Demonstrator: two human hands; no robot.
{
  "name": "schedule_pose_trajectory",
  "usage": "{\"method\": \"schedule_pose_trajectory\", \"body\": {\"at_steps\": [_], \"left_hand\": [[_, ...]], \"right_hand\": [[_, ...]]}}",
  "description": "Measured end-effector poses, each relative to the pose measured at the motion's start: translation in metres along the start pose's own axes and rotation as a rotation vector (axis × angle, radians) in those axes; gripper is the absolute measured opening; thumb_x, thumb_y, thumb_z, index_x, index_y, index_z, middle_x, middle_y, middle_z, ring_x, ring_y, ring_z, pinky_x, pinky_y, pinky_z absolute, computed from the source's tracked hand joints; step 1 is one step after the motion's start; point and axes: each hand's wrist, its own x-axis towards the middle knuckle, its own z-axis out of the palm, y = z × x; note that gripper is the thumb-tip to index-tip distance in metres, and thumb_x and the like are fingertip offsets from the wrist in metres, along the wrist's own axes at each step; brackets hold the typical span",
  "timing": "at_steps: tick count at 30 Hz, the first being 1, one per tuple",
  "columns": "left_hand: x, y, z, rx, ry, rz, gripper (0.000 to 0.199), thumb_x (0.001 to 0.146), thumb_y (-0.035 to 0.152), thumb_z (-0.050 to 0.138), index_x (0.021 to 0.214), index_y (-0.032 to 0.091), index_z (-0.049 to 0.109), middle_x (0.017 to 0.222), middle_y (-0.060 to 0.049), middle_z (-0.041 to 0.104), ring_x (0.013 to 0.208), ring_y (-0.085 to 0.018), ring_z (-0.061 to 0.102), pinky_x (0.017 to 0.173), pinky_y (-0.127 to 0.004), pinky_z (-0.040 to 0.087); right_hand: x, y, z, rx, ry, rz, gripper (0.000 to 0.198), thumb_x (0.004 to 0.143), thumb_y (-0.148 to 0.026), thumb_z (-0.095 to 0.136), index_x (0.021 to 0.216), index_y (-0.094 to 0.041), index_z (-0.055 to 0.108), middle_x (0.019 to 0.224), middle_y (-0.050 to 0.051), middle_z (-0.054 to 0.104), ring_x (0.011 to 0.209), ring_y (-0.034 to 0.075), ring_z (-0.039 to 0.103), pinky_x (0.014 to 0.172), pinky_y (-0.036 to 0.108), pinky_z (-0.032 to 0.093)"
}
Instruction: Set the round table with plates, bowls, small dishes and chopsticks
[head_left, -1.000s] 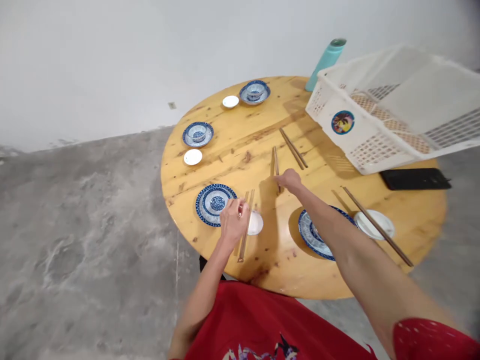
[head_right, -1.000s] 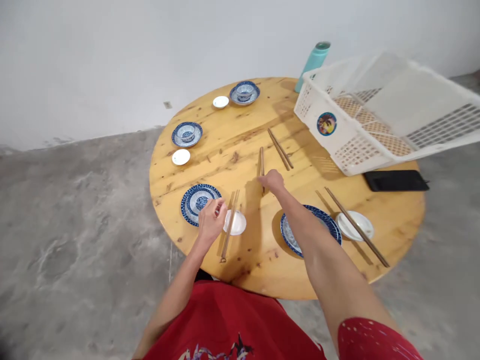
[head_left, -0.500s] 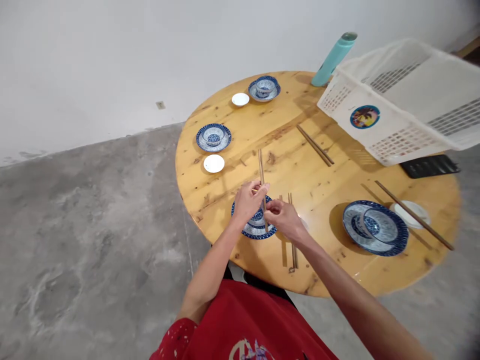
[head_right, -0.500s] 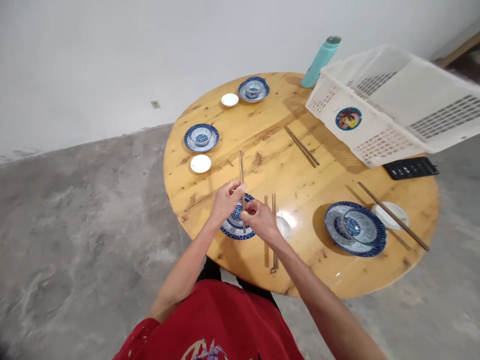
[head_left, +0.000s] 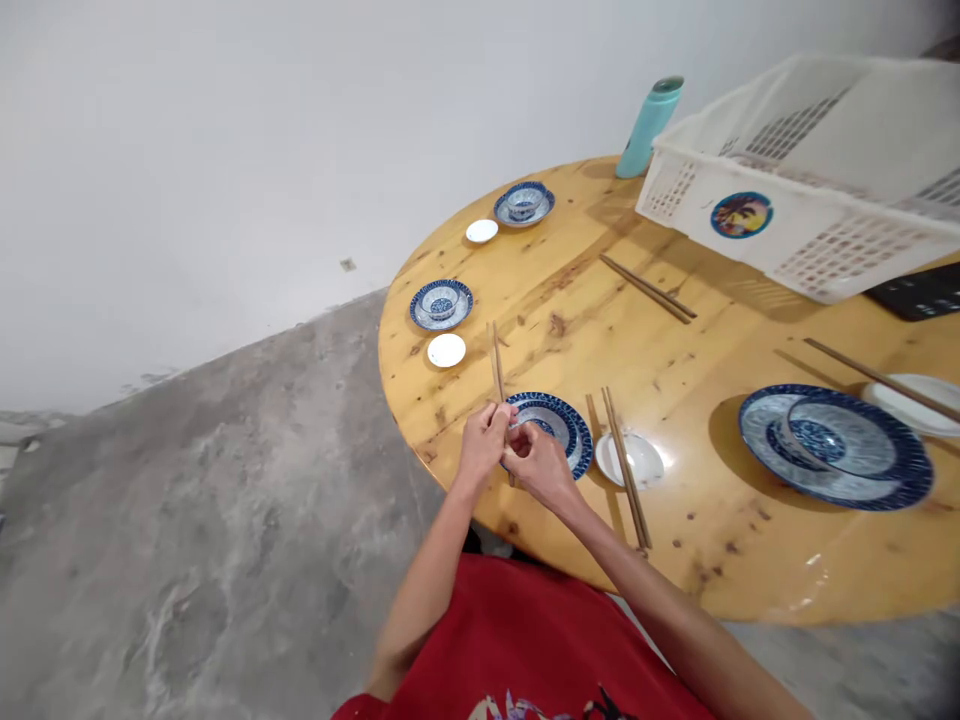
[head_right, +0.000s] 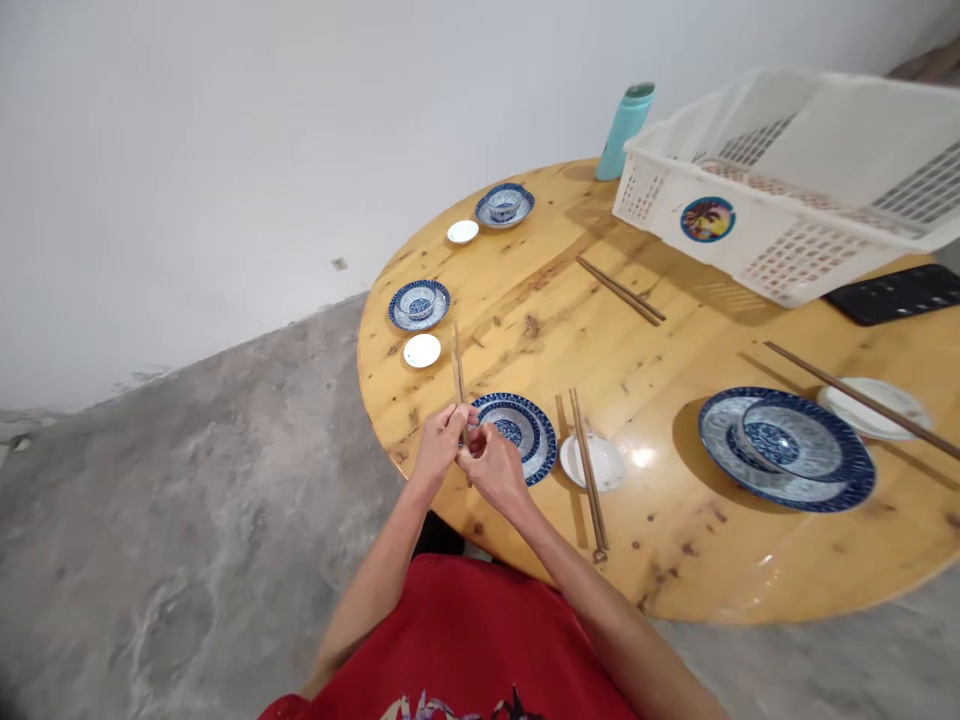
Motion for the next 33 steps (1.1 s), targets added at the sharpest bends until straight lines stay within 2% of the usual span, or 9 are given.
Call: {"method": "schedule_pose_trajectory", "body": {"at_steps": [5,8,13,15,19,21,25,29,33], "left_hand": [[0.009,-0.014,-0.023,0.099,-0.041,0.03,0.035,0.092,0.034,0.056,0.063,0.019,0.043,0.06,0.006,0.042,0.06,-0.009,0.041,0.059,-0.021,0.034],[0.025,-0.022,-0.052,0.125,-0.094,0.018,0.031,0.092,0.033,0.055,0.066,0.018,0.049,0.063,0.004,0.05,0.062,-0.01,0.046,0.06,-0.021,0.036],[0.055,-0.027,-0.135,0.124,-0.225,0.042,0.026,0.091,0.033,0.052,0.074,0.016,0.06,0.073,0.0,0.062,0.068,-0.012,0.053,0.064,-0.023,0.039],[0.068,-0.027,-0.172,0.095,-0.279,0.052,0.027,0.091,0.034,0.053,0.074,0.015,0.062,0.073,0.0,0.063,0.068,-0.012,0.052,0.065,-0.023,0.038],[0.092,-0.025,-0.221,-0.02,-0.444,-0.016,0.028,0.088,0.037,0.059,0.075,0.014,0.066,0.071,0.0,0.061,0.067,-0.011,0.048,0.065,-0.024,0.035],[0.102,-0.025,-0.229,-0.09,-0.552,-0.061,0.03,0.086,0.041,0.063,0.076,0.013,0.068,0.072,-0.001,0.062,0.069,-0.012,0.05,0.068,-0.024,0.036],[0.116,-0.028,-0.226,-0.155,-0.699,-0.144,0.037,0.082,0.05,0.068,0.079,0.013,0.07,0.074,-0.003,0.065,0.076,-0.014,0.055,0.071,-0.025,0.038],[0.135,-0.033,-0.219,-0.138,-0.808,-0.22,0.042,0.078,0.054,0.072,0.082,0.012,0.072,0.078,-0.005,0.067,0.079,-0.016,0.057,0.072,-0.026,0.037],[0.162,-0.033,-0.209,-0.08,-0.909,-0.299,0.048,0.073,0.058,0.076,0.081,0.011,0.072,0.08,-0.006,0.068,0.08,-0.016,0.058,0.074,-0.026,0.038]], "right_hand": [[0.003,-0.011,0.024,-0.082,0.077,0.028,0.016,0.072,-0.04,0.055,0.074,-0.026,0.047,0.07,0.005,0.067,0.067,0.025,0.065,0.064,0.034,0.044],[0.007,-0.025,0.053,-0.107,0.135,0.036,0.021,0.072,-0.046,0.055,0.074,-0.026,0.046,0.07,0.005,0.067,0.065,0.025,0.064,0.063,0.035,0.043],[0.02,-0.051,0.12,0.073,0.217,0.021,0.032,0.073,-0.055,0.055,0.077,-0.023,0.056,0.072,0.006,0.068,0.063,0.023,0.062,0.063,0.035,0.045],[0.029,-0.064,0.144,0.216,0.253,0.076,0.04,0.074,-0.058,0.057,0.083,-0.02,0.064,0.073,0.007,0.069,0.061,0.022,0.061,0.062,0.034,0.046],[0.05,-0.092,0.17,0.49,0.376,0.203,0.049,0.073,-0.062,0.067,0.09,-0.016,0.071,0.064,0.003,0.062,0.059,0.018,0.056,0.059,0.031,0.045],[0.061,-0.104,0.174,0.566,0.418,0.201,0.047,0.073,-0.062,0.07,0.087,-0.017,0.072,0.064,0.002,0.06,0.06,0.016,0.054,0.059,0.029,0.043],[0.079,-0.113,0.17,0.594,0.471,0.183,0.042,0.074,-0.061,0.074,0.073,-0.018,0.07,0.06,-0.001,0.054,0.058,0.012,0.045,0.055,0.026,0.037],[0.098,-0.104,0.164,0.64,0.536,0.246,0.047,0.069,-0.064,0.079,0.068,-0.018,0.068,0.051,-0.004,0.045,0.051,0.01,0.037,0.049,0.025,0.028],[0.124,-0.087,0.162,0.825,0.503,0.304,0.052,0.058,-0.067,0.085,0.07,-0.019,0.07,0.05,-0.005,0.045,0.048,0.009,0.036,0.046,0.025,0.025]]}}
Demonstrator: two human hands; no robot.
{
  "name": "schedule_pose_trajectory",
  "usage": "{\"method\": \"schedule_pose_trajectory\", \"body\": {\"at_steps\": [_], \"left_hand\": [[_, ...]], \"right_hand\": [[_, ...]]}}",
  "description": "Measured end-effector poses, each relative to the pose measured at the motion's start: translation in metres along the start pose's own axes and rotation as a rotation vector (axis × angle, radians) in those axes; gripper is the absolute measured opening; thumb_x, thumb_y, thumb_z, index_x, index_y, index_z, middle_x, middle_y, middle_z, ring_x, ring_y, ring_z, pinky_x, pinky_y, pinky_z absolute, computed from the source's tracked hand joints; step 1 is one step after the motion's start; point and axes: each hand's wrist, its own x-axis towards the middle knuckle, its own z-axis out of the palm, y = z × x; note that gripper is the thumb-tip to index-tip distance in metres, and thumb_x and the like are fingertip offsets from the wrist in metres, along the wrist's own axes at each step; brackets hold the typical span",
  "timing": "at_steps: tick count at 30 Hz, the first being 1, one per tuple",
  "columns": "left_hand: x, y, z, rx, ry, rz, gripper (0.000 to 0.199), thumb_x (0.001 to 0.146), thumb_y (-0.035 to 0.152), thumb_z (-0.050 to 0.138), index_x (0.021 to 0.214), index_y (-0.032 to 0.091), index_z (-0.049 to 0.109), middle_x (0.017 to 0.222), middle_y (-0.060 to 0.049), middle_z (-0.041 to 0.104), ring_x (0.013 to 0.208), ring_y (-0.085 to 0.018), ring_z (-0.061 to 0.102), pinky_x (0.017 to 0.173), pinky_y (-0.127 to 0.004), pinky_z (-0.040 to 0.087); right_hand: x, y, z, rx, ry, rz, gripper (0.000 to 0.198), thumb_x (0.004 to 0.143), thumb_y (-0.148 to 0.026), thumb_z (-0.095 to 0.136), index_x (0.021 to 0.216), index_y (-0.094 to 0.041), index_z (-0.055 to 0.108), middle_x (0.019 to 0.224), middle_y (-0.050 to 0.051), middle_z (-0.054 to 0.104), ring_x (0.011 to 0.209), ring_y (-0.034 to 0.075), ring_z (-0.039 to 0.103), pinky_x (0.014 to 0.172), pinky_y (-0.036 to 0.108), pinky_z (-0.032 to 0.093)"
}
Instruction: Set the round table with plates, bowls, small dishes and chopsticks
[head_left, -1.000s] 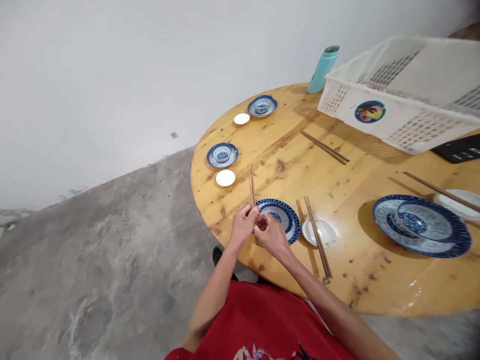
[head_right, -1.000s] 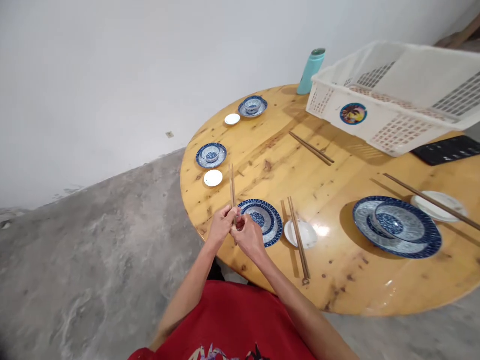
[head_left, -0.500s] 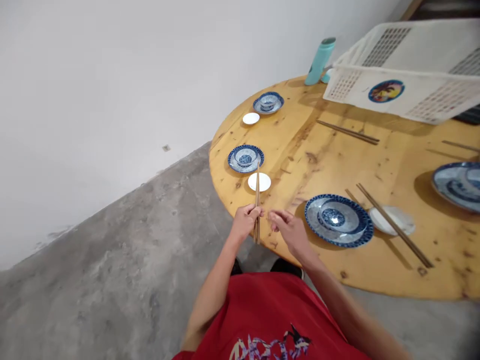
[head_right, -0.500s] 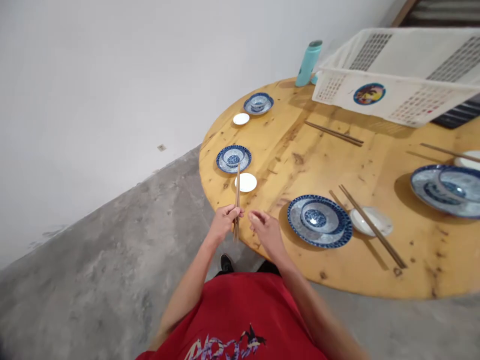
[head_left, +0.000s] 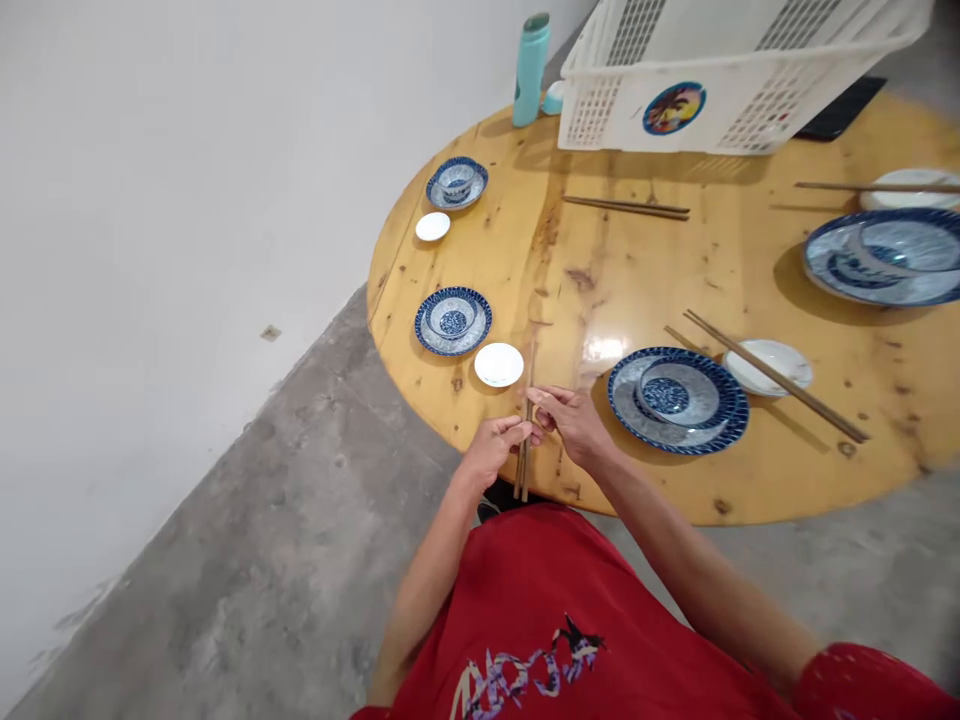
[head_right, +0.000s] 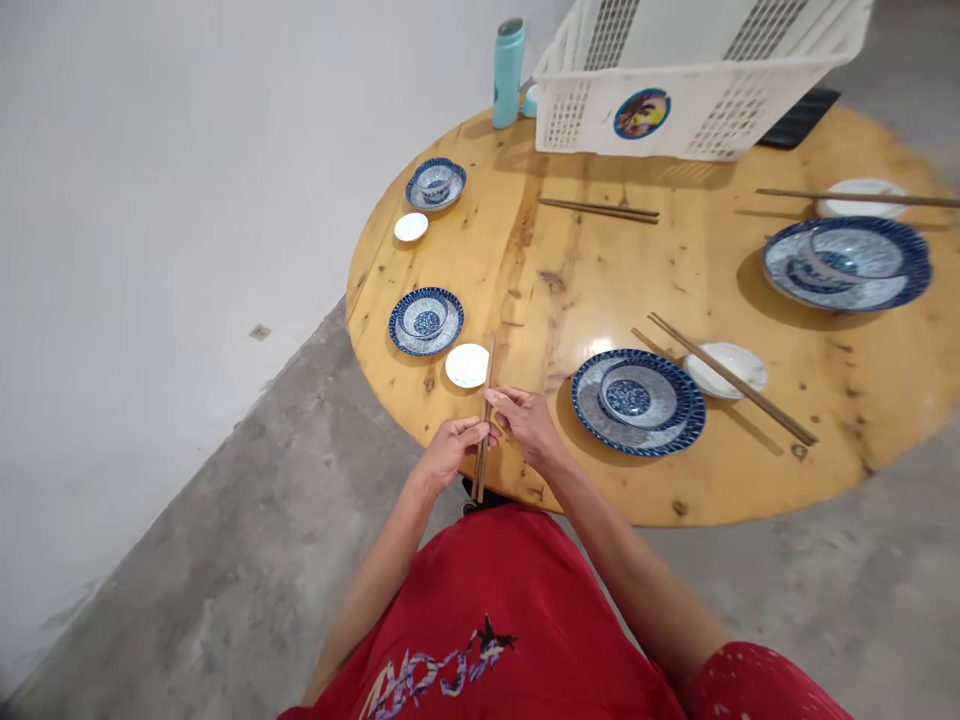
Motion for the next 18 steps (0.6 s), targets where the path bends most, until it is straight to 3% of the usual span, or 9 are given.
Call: {"method": "schedule_pose_trajectory", "body": {"at_steps": [5,11,18], "left_hand": [[0.023,0.016,-0.01,0.099,-0.05,-0.093,0.05,0.078,0.062,0.072,0.082,0.012,0.073,0.081,-0.006,0.069,0.079,-0.015,0.058,0.073,-0.026,0.041],[0.025,0.017,-0.019,0.146,-0.072,-0.2,0.054,0.081,0.066,0.066,0.088,0.013,0.069,0.08,-0.006,0.067,0.071,-0.013,0.057,0.068,-0.026,0.041],[0.03,0.015,-0.046,0.187,-0.008,-0.26,0.052,0.079,0.064,0.071,0.089,0.014,0.065,0.076,-0.003,0.064,0.064,-0.011,0.056,0.065,-0.025,0.042]], "right_hand": [[0.034,0.006,-0.003,0.153,0.058,0.049,0.047,0.055,-0.059,0.09,0.071,-0.018,0.074,0.056,-0.002,0.055,0.052,0.009,0.044,0.048,0.024,0.033],[0.069,0.006,-0.015,0.184,0.218,0.029,0.041,0.057,-0.055,0.088,0.069,-0.018,0.072,0.058,-0.001,0.058,0.055,0.01,0.048,0.052,0.024,0.038],[0.101,0.004,0.0,0.19,0.191,0.048,0.041,0.059,-0.055,0.084,0.066,-0.018,0.068,0.057,-0.001,0.056,0.054,0.011,0.047,0.05,0.025,0.039]]}}
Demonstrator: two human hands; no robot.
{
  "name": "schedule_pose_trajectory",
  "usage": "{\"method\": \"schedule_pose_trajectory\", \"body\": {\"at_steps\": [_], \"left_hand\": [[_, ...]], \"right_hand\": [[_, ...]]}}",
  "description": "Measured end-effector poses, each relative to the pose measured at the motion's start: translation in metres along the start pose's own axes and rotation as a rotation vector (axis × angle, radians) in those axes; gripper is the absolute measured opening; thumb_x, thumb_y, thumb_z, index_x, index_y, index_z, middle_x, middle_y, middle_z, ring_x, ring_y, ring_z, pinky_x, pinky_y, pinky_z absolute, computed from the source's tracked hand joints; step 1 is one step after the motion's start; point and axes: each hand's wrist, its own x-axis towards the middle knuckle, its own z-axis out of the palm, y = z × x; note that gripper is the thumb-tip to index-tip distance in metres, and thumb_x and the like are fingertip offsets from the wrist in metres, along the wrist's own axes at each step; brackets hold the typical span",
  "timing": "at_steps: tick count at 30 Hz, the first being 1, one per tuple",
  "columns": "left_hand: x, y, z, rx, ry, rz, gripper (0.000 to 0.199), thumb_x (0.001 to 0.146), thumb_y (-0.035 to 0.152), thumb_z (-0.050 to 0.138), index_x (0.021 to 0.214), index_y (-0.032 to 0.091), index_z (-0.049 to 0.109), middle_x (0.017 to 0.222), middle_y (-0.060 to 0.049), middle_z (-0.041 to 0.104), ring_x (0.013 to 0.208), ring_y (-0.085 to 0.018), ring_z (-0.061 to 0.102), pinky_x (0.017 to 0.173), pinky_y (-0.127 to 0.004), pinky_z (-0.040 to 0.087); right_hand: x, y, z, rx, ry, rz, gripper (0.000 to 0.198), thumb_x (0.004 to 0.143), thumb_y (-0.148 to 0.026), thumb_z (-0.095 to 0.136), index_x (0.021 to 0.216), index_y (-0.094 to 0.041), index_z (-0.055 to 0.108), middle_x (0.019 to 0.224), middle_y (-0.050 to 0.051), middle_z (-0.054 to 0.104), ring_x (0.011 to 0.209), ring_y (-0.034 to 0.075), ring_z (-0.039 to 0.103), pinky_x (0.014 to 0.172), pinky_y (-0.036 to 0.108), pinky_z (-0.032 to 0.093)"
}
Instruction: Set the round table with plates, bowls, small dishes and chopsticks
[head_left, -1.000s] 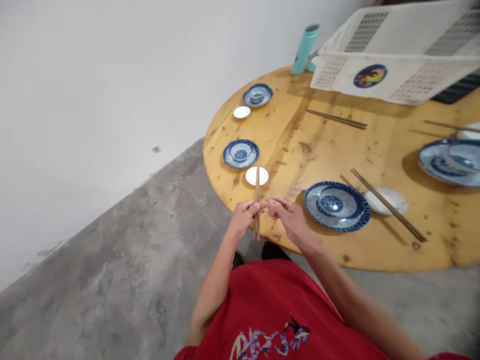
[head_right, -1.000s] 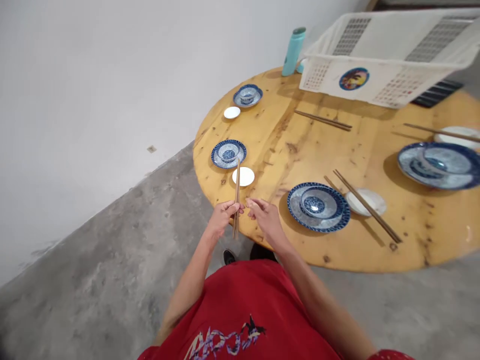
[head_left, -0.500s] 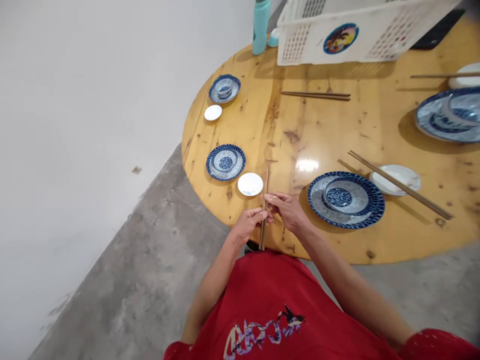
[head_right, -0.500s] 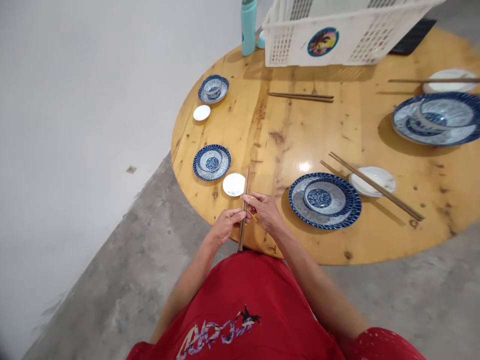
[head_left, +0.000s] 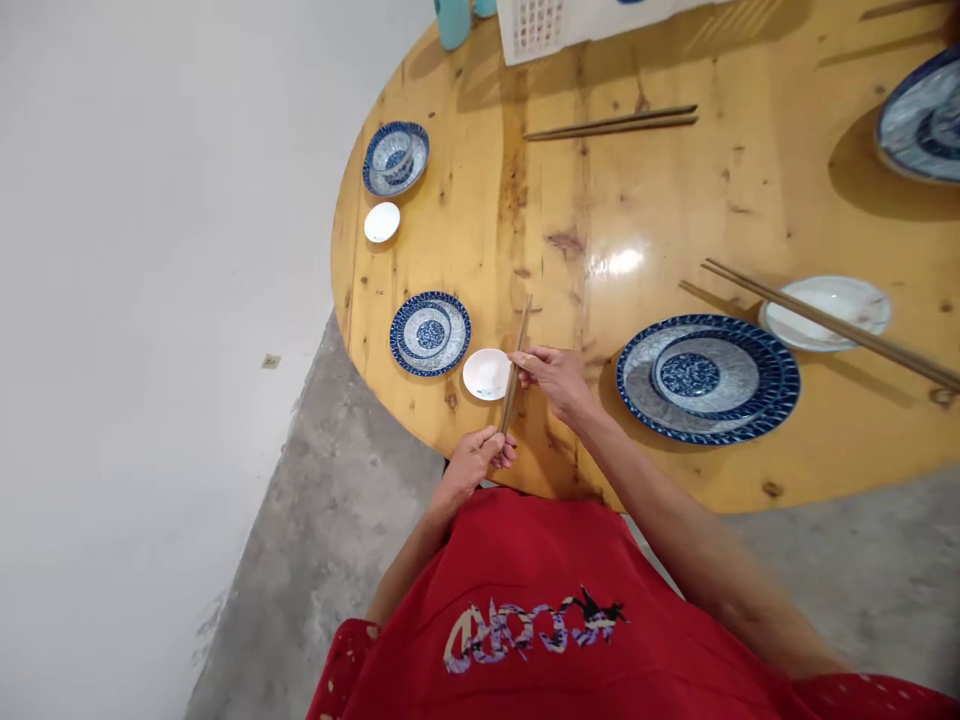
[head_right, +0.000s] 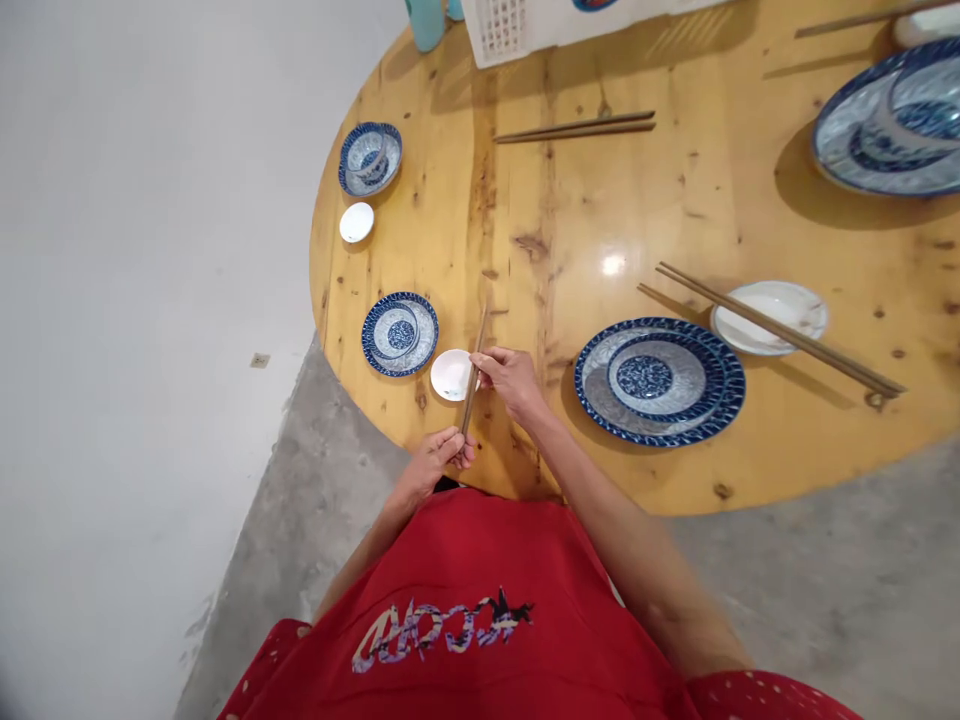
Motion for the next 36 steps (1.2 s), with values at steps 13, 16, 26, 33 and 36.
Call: {"method": "schedule_pose_trajectory", "body": {"at_steps": [13,16,26,33,36], "left_hand": [[0.02,-0.007,-0.073,0.122,-0.097,-0.069,0.042,0.088,0.057,0.062,0.09,0.015,0.062,0.076,-0.001,0.063,0.064,-0.009,0.053,0.063,-0.023,0.039],[0.031,-0.003,-0.091,0.164,-0.148,-0.098,0.034,0.092,0.05,0.059,0.089,0.016,0.061,0.075,0.0,0.063,0.062,-0.009,0.053,0.061,-0.022,0.038],[0.07,0.008,-0.125,0.361,-0.41,-0.065,0.027,0.094,0.042,0.05,0.087,0.017,0.056,0.082,-0.003,0.069,0.062,-0.01,0.06,0.057,-0.021,0.042],[0.084,0.004,-0.127,0.5,-0.482,-0.044,0.028,0.096,0.041,0.049,0.077,0.02,0.045,0.084,-0.004,0.072,0.062,-0.01,0.063,0.058,-0.021,0.044],[0.085,0.005,-0.123,0.49,-0.501,-0.05,0.027,0.095,0.039,0.05,0.078,0.02,0.045,0.085,-0.005,0.073,0.06,-0.01,0.063,0.055,-0.021,0.044]], "right_hand": [[0.036,0.002,0.033,-0.054,0.135,-0.01,0.032,0.065,-0.047,0.08,0.066,-0.019,0.064,0.056,0.001,0.058,0.053,0.011,0.048,0.05,0.023,0.041],[0.045,-0.001,0.037,-0.075,0.233,-0.037,0.031,0.067,-0.044,0.081,0.068,-0.018,0.065,0.056,0.001,0.057,0.052,0.011,0.049,0.05,0.024,0.039],[0.061,-0.004,0.051,-0.157,0.41,-0.093,0.026,0.07,-0.034,0.081,0.063,-0.017,0.062,0.055,-0.001,0.053,0.049,0.009,0.045,0.047,0.023,0.033],[0.069,0.0,0.043,-0.226,0.457,-0.091,0.022,0.07,-0.024,0.077,0.058,-0.017,0.06,0.053,-0.002,0.052,0.049,0.009,0.044,0.049,0.024,0.032],[0.071,0.003,0.037,-0.215,0.476,-0.074,0.022,0.069,-0.023,0.077,0.057,-0.017,0.06,0.052,-0.002,0.052,0.049,0.009,0.044,0.049,0.023,0.033]]}}
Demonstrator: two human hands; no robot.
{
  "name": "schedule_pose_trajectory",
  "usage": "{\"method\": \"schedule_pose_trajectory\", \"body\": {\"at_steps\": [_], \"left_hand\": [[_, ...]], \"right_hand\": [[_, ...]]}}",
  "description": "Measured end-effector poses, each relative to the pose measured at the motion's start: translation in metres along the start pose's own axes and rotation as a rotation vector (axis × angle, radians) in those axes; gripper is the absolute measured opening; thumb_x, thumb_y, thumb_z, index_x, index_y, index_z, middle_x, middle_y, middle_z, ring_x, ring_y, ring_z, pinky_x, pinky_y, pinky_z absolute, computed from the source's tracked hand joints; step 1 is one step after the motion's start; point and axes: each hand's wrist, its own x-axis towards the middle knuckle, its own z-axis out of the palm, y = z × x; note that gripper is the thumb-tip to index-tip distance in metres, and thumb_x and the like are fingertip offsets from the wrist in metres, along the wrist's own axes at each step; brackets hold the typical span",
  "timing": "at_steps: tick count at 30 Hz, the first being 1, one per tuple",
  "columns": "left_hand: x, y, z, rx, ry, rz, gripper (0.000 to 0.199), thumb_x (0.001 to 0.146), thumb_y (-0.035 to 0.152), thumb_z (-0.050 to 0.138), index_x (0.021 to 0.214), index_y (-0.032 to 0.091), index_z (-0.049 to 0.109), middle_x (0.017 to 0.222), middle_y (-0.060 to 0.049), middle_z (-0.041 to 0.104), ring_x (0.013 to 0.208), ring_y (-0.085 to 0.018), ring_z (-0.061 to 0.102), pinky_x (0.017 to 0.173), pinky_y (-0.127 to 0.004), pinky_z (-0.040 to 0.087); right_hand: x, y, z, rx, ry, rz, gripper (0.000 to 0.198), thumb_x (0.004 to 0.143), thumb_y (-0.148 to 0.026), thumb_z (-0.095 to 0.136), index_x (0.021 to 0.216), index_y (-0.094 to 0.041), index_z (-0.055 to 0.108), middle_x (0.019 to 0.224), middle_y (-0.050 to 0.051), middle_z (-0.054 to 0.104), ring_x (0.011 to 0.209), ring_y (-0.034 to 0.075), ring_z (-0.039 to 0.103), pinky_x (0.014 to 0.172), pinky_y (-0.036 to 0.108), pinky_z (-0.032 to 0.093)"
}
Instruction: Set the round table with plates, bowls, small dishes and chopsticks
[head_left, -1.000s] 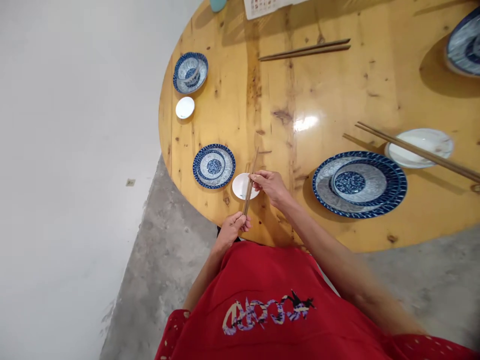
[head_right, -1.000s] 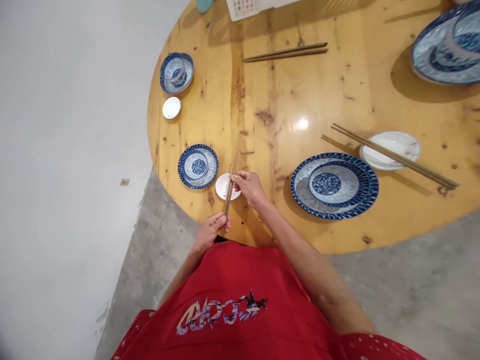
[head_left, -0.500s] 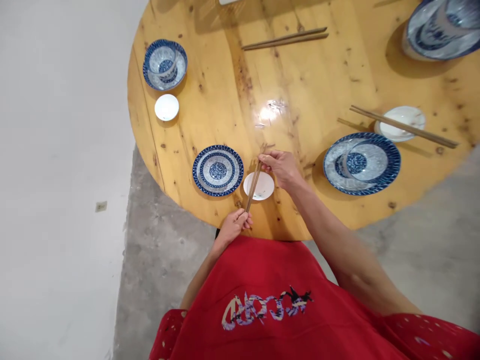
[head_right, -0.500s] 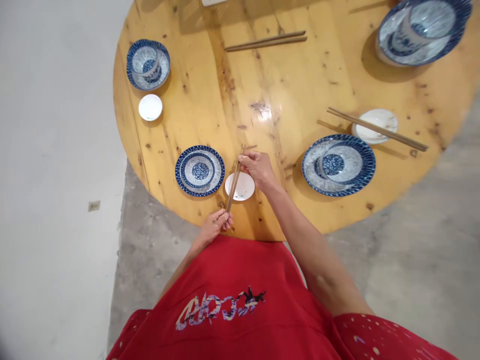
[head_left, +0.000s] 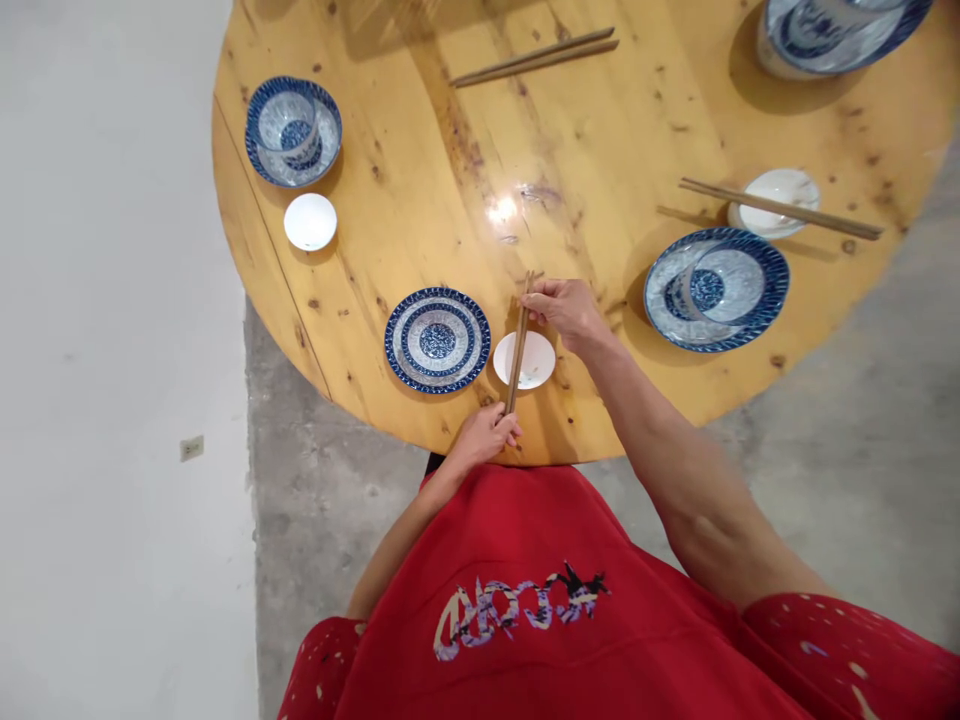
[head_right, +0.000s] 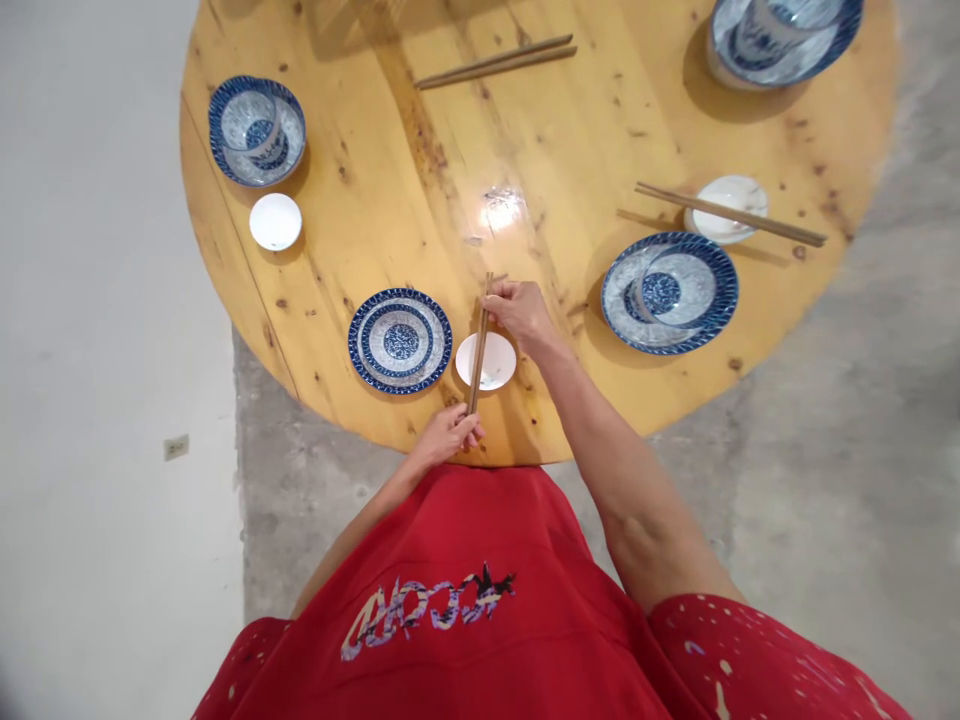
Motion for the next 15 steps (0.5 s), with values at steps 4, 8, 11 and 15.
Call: {"method": "schedule_pose_trajectory", "body": {"at_steps": [4,8,11,15], "left_hand": [[0.002,0.002,0.005,-0.034,-0.032,-0.009,0.026,0.094,0.04,0.053,0.08,0.018,0.049,0.086,-0.006,0.073,0.058,-0.009,0.062,0.053,-0.02,0.044],[0.002,0.001,0.009,-0.054,-0.023,-0.002,0.029,0.093,0.043,0.053,0.079,0.018,0.05,0.086,-0.007,0.073,0.058,-0.009,0.062,0.052,-0.02,0.045],[0.001,0.002,0.01,-0.055,-0.011,0.007,0.03,0.093,0.045,0.053,0.079,0.018,0.05,0.087,-0.007,0.073,0.059,-0.01,0.062,0.052,-0.021,0.045],[-0.001,0.008,0.01,-0.047,-0.004,-0.001,0.034,0.093,0.049,0.053,0.08,0.018,0.052,0.082,-0.006,0.072,0.058,-0.009,0.061,0.054,-0.021,0.045]], "right_hand": [[0.002,0.004,-0.003,0.028,-0.005,0.047,0.02,0.069,-0.022,0.078,0.058,-0.017,0.062,0.051,-0.001,0.053,0.048,0.008,0.044,0.047,0.022,0.034],[0.0,0.008,-0.004,0.057,-0.034,0.082,0.022,0.071,-0.024,0.08,0.059,-0.017,0.062,0.051,-0.001,0.054,0.048,0.009,0.046,0.047,0.022,0.036],[-0.002,0.01,-0.004,0.076,-0.046,0.086,0.026,0.071,-0.027,0.081,0.059,-0.017,0.061,0.052,-0.001,0.055,0.047,0.009,0.046,0.048,0.023,0.036],[-0.003,0.012,-0.007,0.094,-0.081,0.071,0.03,0.07,-0.034,0.084,0.06,-0.017,0.062,0.052,-0.001,0.055,0.047,0.008,0.045,0.047,0.022,0.034]]}}
